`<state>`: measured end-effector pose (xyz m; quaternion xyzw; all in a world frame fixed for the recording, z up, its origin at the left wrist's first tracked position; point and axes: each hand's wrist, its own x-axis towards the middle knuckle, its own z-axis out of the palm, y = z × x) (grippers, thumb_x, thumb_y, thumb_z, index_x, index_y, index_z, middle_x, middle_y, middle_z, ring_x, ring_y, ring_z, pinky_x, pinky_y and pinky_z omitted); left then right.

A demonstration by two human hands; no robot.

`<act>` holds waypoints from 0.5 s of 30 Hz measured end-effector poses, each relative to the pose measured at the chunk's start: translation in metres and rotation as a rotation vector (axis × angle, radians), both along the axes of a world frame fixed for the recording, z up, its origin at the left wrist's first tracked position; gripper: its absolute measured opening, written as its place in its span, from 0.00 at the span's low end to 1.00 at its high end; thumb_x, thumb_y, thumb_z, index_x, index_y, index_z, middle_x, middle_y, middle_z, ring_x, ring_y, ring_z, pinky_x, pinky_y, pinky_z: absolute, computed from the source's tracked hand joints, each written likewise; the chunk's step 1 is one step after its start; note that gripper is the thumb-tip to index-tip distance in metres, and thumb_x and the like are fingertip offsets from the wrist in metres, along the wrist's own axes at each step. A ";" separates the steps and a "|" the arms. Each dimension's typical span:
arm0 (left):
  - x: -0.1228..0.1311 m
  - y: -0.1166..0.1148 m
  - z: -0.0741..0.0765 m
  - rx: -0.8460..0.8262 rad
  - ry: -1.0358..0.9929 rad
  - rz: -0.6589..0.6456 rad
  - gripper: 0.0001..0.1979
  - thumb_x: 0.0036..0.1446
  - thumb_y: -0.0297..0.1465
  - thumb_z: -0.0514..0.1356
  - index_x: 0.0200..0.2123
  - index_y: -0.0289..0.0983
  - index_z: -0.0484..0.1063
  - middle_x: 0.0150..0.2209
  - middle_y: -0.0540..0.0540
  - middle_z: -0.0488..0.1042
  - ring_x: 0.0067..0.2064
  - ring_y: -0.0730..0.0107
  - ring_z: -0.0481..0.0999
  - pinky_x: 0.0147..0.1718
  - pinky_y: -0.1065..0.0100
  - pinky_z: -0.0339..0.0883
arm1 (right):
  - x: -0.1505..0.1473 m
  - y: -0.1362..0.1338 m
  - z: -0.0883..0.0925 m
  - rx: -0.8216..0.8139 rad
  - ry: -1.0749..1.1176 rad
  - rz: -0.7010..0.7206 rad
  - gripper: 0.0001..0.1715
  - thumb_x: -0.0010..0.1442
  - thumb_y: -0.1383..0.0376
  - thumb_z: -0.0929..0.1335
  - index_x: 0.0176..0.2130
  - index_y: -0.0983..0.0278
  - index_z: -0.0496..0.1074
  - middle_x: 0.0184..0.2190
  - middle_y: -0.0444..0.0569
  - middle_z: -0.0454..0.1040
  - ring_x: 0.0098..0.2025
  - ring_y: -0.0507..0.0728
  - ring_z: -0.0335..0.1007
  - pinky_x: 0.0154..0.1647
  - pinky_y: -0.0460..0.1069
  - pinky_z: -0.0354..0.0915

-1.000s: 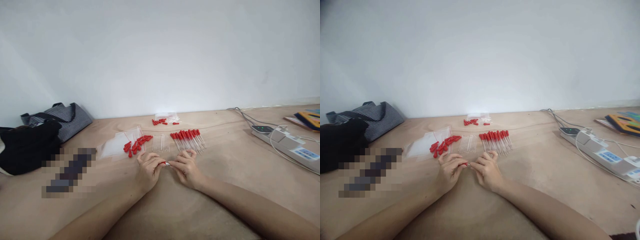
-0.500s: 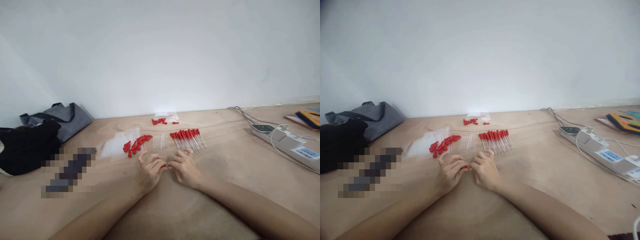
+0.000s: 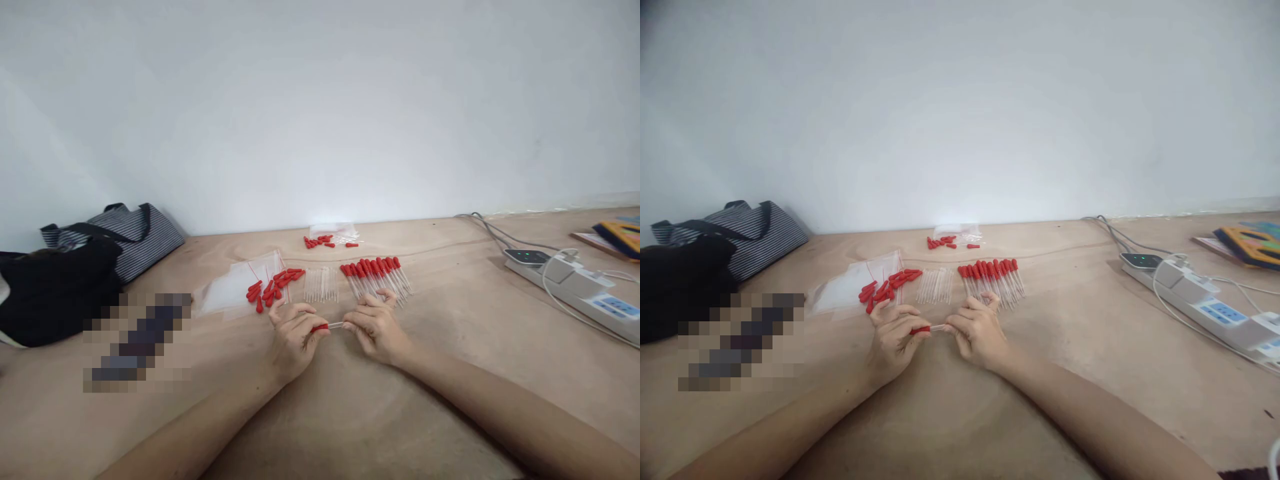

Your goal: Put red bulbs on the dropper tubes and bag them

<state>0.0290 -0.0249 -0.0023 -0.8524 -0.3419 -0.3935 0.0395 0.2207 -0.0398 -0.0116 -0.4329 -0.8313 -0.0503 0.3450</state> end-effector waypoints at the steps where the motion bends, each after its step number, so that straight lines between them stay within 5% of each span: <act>1: 0.000 -0.001 0.000 0.005 -0.002 -0.002 0.08 0.54 0.33 0.55 0.25 0.42 0.69 0.23 0.56 0.75 0.35 0.67 0.73 0.54 0.54 0.31 | -0.002 -0.001 0.001 -0.039 0.021 -0.004 0.14 0.59 0.64 0.59 0.27 0.61 0.70 0.21 0.42 0.71 0.32 0.51 0.61 0.45 0.54 0.40; 9: 0.002 0.000 0.003 0.083 0.016 -0.002 0.07 0.54 0.31 0.55 0.25 0.42 0.69 0.24 0.57 0.75 0.35 0.68 0.73 0.54 0.53 0.31 | -0.009 -0.001 0.008 -0.449 0.156 -0.011 0.19 0.60 0.63 0.59 0.22 0.63 0.68 0.18 0.39 0.68 0.30 0.50 0.60 0.43 0.53 0.43; 12: 0.000 0.004 0.003 0.081 0.038 0.012 0.06 0.54 0.31 0.56 0.25 0.42 0.69 0.24 0.57 0.75 0.36 0.67 0.73 0.54 0.52 0.31 | -0.006 0.002 0.007 -0.395 0.123 -0.021 0.17 0.60 0.62 0.60 0.24 0.61 0.70 0.19 0.40 0.69 0.31 0.51 0.60 0.43 0.54 0.42; 15: -0.001 0.009 0.003 0.055 0.045 0.024 0.06 0.53 0.32 0.56 0.25 0.42 0.69 0.23 0.57 0.75 0.36 0.66 0.73 0.53 0.52 0.32 | -0.003 0.004 0.004 -0.176 0.022 -0.042 0.10 0.58 0.62 0.62 0.31 0.57 0.72 0.26 0.43 0.71 0.34 0.53 0.60 0.42 0.55 0.40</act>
